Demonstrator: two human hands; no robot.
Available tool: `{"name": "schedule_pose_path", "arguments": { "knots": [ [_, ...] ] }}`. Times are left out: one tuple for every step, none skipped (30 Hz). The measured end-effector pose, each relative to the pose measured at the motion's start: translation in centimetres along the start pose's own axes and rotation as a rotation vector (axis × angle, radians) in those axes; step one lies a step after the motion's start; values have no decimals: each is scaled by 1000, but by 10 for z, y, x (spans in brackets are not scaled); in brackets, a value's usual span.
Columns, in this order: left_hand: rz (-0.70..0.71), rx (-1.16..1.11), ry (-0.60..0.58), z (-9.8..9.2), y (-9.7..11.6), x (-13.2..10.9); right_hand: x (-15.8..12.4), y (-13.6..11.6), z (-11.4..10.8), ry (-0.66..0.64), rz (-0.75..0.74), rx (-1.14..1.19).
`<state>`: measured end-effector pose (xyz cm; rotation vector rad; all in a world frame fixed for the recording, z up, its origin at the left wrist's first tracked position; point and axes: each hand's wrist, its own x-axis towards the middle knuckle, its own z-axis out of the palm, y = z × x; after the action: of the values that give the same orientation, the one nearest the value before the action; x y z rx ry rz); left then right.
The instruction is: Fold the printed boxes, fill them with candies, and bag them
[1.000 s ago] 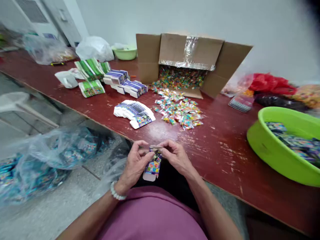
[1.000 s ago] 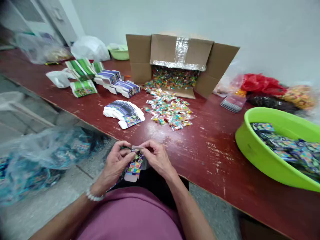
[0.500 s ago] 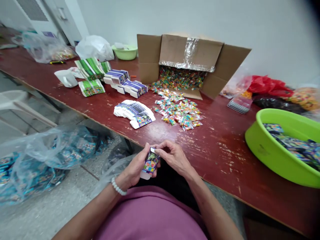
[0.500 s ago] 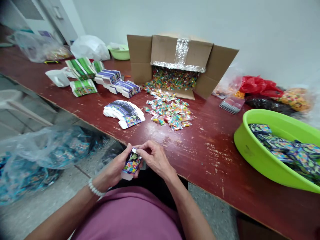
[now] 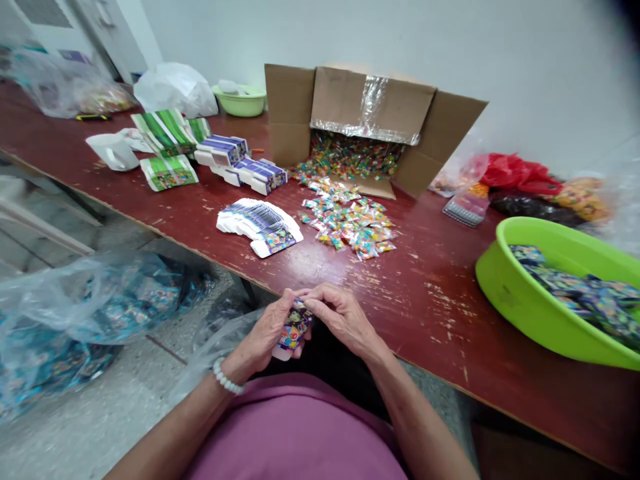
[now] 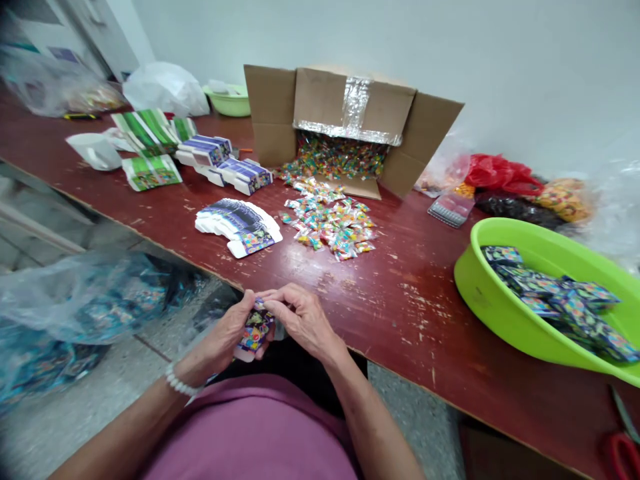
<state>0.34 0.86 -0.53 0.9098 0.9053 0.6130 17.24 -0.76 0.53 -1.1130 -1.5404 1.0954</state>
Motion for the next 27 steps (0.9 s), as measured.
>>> {"name": "schedule_pose_path", "arguments": {
  "knots": [
    [-11, -29, -1, 1, 0, 1, -2, 0, 2, -18, -43, -8],
    [-23, -54, 3, 2, 1, 2, -4, 1, 3, -31, -80, -14],
    [-32, -75, 12, 3, 1, 4, -4, 3, 3, -40, -104, -25],
    [-36, -94, 23, 4, 3, 6, -4, 7, 2, -49, -118, -42],
    [-33, -117, 36, 4, 4, 9, -1, 12, -2, -51, -121, -72],
    [-28, -146, 48, 3, 7, 11, 4, 18, -9, -34, -115, -120],
    [-22, -183, 58, 3, 9, 13, 10, 25, -18, 1, -103, -192],
    [-15, -225, 66, 2, 11, 15, 18, 33, -30, 77, -88, -289],
    [-8, -270, 72, 1, 13, 15, 27, 41, -44, 222, -75, -401],
    [-6, -311, 73, 0, 14, 15, 36, 49, -58, 337, -49, -538],
    [-11, -345, 68, 0, 13, 14, 45, 57, -72, 450, 6, -681],
    [-23, -370, 57, 0, 10, 11, 54, 63, -84, 504, 78, -803],
    [-40, -387, 40, 2, 6, 8, 60, 69, -94, 514, 147, -891],
    [-64, -394, 16, 3, 0, 5, 66, 74, -101, 521, 199, -933],
    [-89, -394, -6, 5, -7, 1, 70, 78, -106, 521, 231, -936],
    [-114, -389, -26, 7, -14, -3, 73, 81, -108, 526, 242, -911],
    [-140, -387, -41, 8, -22, -7, 74, 83, -109, 539, 237, -869],
    [-169, -390, -53, 9, -29, -10, 75, 84, -109, 557, 224, -824],
    [-197, -396, -57, 9, -35, -13, 75, 84, -109, 576, 208, -782],
    [-220, -399, -47, 8, -40, -15, 74, 84, -109, 593, 193, -745],
    [-237, -392, -28, 6, -44, -18, 72, 83, -109, 612, 180, -707],
    [-248, -370, -5, 2, -46, -20, 70, 81, -109, 634, 168, -659],
    [-256, -333, 15, -3, -47, -22, 67, 79, -109, 653, 157, -599],
    [-262, -283, 26, -9, -47, -23, 62, 76, -108, 668, 150, -537],
    [-262, -227, 26, -16, -45, -25, 57, 72, -107, 675, 144, -484],
    [-255, -167, 12, -25, -41, -26, 51, 68, -104, 672, 139, -407],
    [-241, -95, -11, -35, -36, -26, 45, 62, -101, 658, 140, -286]
  ]
}}
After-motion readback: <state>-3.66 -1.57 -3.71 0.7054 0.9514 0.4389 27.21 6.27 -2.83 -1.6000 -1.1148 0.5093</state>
